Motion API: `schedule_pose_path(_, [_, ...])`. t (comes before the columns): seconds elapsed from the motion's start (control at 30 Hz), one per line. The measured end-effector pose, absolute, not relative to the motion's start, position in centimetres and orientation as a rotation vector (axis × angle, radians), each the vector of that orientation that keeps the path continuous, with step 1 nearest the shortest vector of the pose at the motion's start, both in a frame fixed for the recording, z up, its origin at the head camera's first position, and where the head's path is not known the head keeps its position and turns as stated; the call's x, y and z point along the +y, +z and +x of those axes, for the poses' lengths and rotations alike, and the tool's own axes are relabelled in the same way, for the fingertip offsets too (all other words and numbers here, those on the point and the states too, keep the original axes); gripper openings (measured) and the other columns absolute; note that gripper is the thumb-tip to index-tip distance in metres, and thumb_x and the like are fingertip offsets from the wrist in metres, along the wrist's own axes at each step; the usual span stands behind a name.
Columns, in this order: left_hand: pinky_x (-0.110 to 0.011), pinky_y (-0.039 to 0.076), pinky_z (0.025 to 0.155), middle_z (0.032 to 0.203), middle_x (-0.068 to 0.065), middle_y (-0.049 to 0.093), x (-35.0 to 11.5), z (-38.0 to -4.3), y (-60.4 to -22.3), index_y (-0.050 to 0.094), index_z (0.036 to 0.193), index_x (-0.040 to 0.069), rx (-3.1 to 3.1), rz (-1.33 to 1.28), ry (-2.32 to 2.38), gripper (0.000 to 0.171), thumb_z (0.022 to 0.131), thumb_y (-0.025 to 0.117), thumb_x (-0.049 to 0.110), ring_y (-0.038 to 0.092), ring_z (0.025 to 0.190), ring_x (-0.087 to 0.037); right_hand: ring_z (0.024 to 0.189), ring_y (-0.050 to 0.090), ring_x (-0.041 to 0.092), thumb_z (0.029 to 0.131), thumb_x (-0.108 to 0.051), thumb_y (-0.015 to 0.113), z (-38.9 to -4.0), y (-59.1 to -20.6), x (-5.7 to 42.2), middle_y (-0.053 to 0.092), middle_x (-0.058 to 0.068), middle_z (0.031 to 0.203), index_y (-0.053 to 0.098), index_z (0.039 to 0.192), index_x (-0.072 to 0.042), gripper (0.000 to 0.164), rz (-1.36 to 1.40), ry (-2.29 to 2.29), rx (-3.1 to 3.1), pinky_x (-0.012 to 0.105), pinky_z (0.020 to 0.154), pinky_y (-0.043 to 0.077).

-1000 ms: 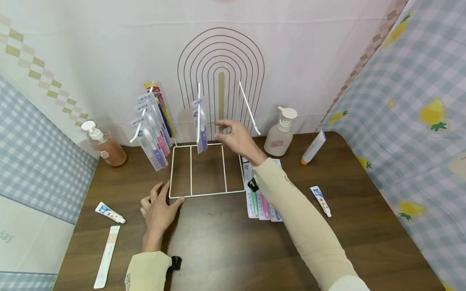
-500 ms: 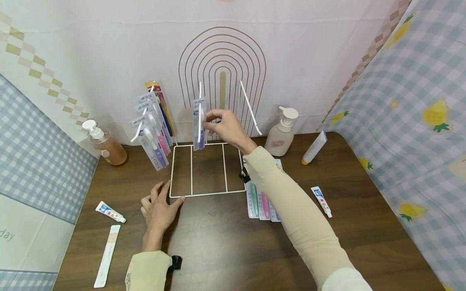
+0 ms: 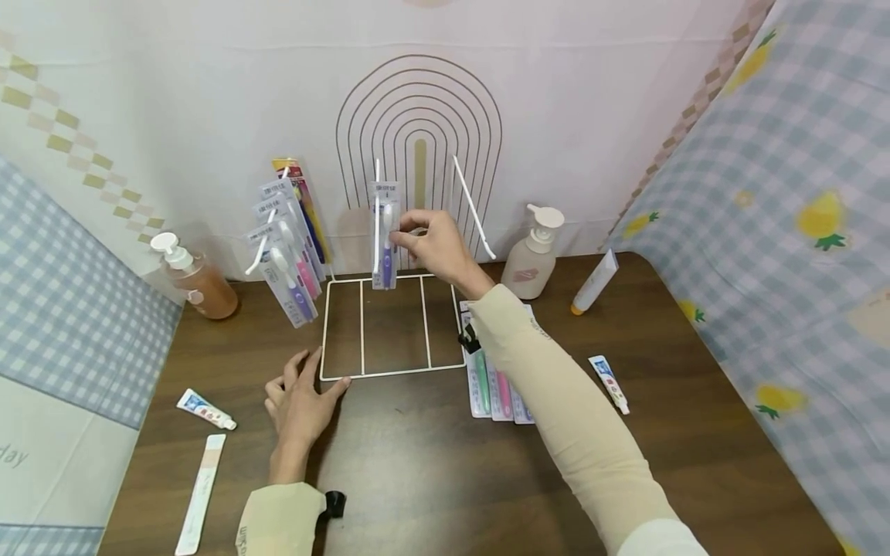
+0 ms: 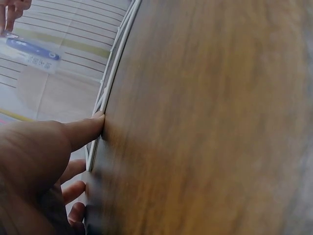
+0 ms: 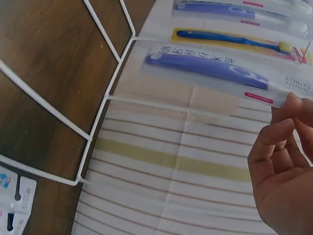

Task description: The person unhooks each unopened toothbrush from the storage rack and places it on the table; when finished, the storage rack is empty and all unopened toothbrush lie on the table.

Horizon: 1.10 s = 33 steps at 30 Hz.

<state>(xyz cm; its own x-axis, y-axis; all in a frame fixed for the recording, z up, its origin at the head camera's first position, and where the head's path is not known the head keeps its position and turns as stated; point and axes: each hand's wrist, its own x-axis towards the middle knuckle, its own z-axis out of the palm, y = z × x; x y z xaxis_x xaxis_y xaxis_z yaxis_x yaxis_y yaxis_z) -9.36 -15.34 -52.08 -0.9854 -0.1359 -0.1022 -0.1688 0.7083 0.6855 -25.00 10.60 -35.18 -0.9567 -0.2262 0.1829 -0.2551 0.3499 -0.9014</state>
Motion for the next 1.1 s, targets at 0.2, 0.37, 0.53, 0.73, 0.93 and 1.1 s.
schedule_pose_path(0.2, [-0.073,0.02,0.117,0.186,-0.019,0.029,-15.6,-9.4,-52.3,0.044,0.176,0.014,2.845,-0.26,1.142,0.083,0.106,0.078,0.042,0.025,0.148,-0.059,0.064,0.057,0.011,0.108,-0.007,0.077,-24.4,-35.9,12.0,0.079,0.022,0.1,0.083,0.109,0.002,0.011,0.43,1.671,-2.557,0.021,0.06,0.045])
schedule_pose_path(0.37, [-0.075,0.02,0.118,0.186,-0.02,0.028,-15.7,-9.4,-52.4,0.043,0.177,0.014,2.844,-0.253,1.129,0.083,0.107,0.078,0.041,0.024,0.149,-0.06,0.062,0.062,0.012,0.108,-0.007,0.077,-23.1,-37.5,13.4,0.077,0.016,0.089,0.082,0.107,0.002,0.01,0.431,1.7,-2.583,0.022,0.058,0.047])
schedule_pose_path(0.53, [-0.075,0.022,0.115,0.185,-0.021,0.03,-15.6,-9.5,-52.7,0.044,0.176,0.014,2.863,-0.254,1.129,0.083,0.106,0.08,0.04,0.026,0.147,-0.059,0.062,0.065,0.015,0.108,-0.011,0.077,-21.0,-39.8,15.7,0.073,0.003,0.078,0.082,0.109,0.0,0.012,0.368,1.699,-2.614,0.023,0.059,0.045])
schedule_pose_path(0.73, [-0.074,0.021,0.116,0.185,-0.021,0.028,-15.3,-9.4,-52.2,0.043,0.177,0.013,2.848,-0.26,1.117,0.083,0.107,0.078,0.041,0.025,0.147,-0.06,0.063,0.056,0.007,0.11,-0.01,0.072,-17.5,-42.4,20.2,0.065,-0.003,0.074,0.079,0.117,0.006,0.019,0.179,1.789,-2.622,0.021,0.058,0.043])
schedule_pose_path(0.93, [-0.073,0.023,0.114,0.185,-0.022,0.029,-15.3,-9.3,-51.9,0.042,0.177,0.014,2.851,-0.253,1.102,0.083,0.107,0.079,0.04,0.027,0.145,-0.059,0.06,0.049,0.008,0.112,-0.007,0.066,-14.2,-44.3,25.5,0.058,-0.003,0.071,0.075,0.117,0.012,0.022,-0.056,1.852,-2.558,0.022,0.054,0.039])
schedule_pose_path(1.1, [-0.074,0.022,0.114,0.185,-0.022,0.028,-15.3,-9.4,-51.8,0.041,0.177,0.013,2.846,-0.251,1.1,0.084,0.107,0.078,0.04,0.027,0.143,-0.059,0.062,0.051,0.005,0.113,-0.008,0.065,-12.8,-45.1,29.3,0.062,-0.008,0.074,0.073,0.122,0.017,0.027,-0.221,1.816,-2.582,0.022,0.055,0.043])
